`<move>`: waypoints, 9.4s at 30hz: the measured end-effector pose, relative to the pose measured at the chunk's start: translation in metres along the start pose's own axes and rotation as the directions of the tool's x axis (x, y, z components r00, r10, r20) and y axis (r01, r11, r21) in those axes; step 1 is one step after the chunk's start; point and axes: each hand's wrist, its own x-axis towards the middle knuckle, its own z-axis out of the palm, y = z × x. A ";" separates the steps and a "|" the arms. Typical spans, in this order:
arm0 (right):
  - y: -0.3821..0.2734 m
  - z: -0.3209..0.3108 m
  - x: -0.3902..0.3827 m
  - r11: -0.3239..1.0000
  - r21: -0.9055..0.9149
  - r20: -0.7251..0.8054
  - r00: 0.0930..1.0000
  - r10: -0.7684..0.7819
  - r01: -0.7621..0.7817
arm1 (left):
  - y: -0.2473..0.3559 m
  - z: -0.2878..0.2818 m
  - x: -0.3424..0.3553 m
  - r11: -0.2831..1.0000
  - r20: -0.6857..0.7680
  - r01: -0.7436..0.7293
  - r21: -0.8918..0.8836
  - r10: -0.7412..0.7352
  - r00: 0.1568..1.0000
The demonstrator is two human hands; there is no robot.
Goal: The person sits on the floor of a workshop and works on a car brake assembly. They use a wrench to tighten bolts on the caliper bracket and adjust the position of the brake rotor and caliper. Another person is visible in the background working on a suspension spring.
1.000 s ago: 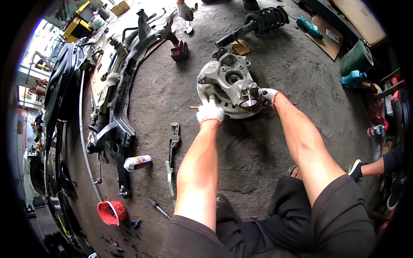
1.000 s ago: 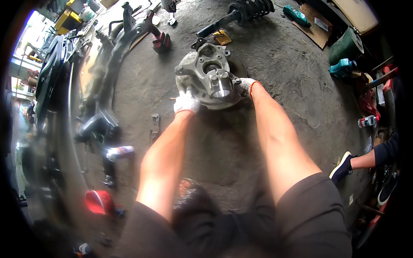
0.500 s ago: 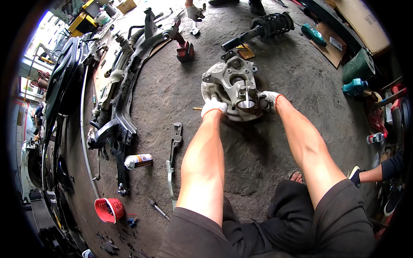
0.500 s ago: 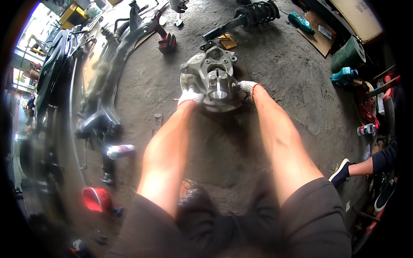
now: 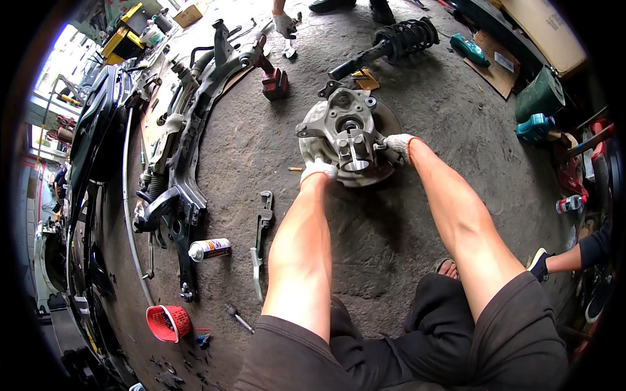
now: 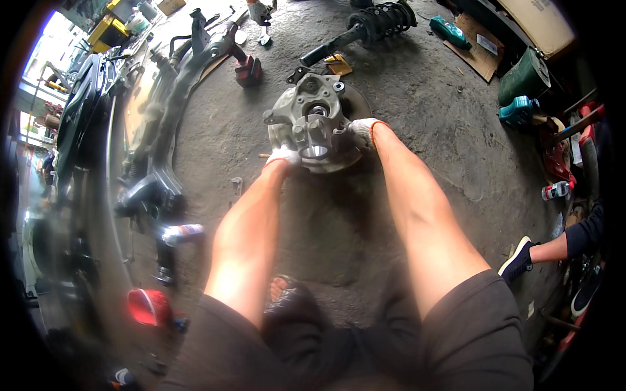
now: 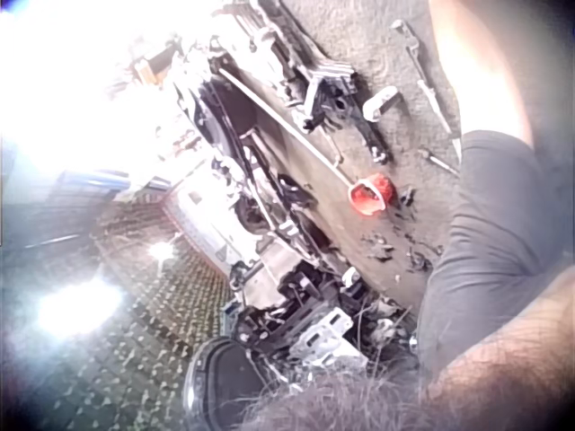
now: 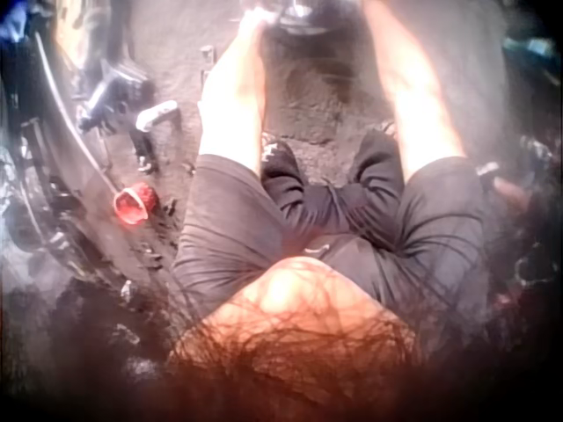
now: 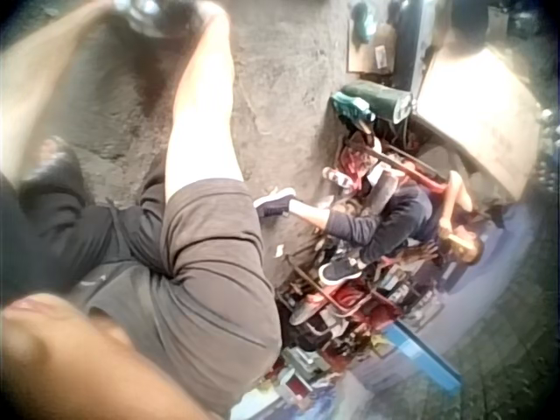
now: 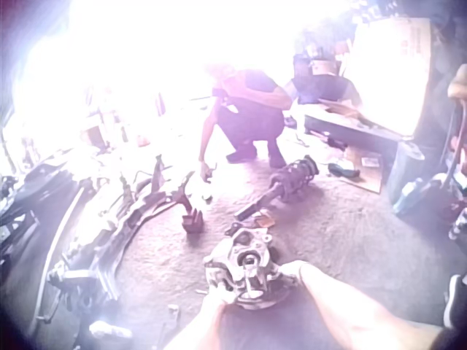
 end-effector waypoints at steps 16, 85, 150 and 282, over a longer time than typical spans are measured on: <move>0.010 -0.010 0.023 0.875 0.480 -0.095 0.989 0.117 -0.057 | 0.007 -0.028 -0.021 0.997 0.191 0.072 0.015 -0.074 0.979; -0.066 -0.028 -0.033 0.990 -0.132 -0.206 0.976 -0.066 0.039 | 0.033 -0.048 -0.058 0.962 -0.053 -0.004 0.271 0.020 0.998; -0.015 -0.020 0.041 0.922 -0.200 -0.116 0.926 -0.359 0.332 | 0.030 -0.008 -0.060 0.963 -0.225 -0.017 -0.271 -0.047 0.973; -0.006 -0.029 0.121 -0.308 -0.931 0.314 0.865 -0.392 0.198 | 0.002 -0.022 -0.058 0.960 -0.240 -0.037 -0.276 -0.032 0.970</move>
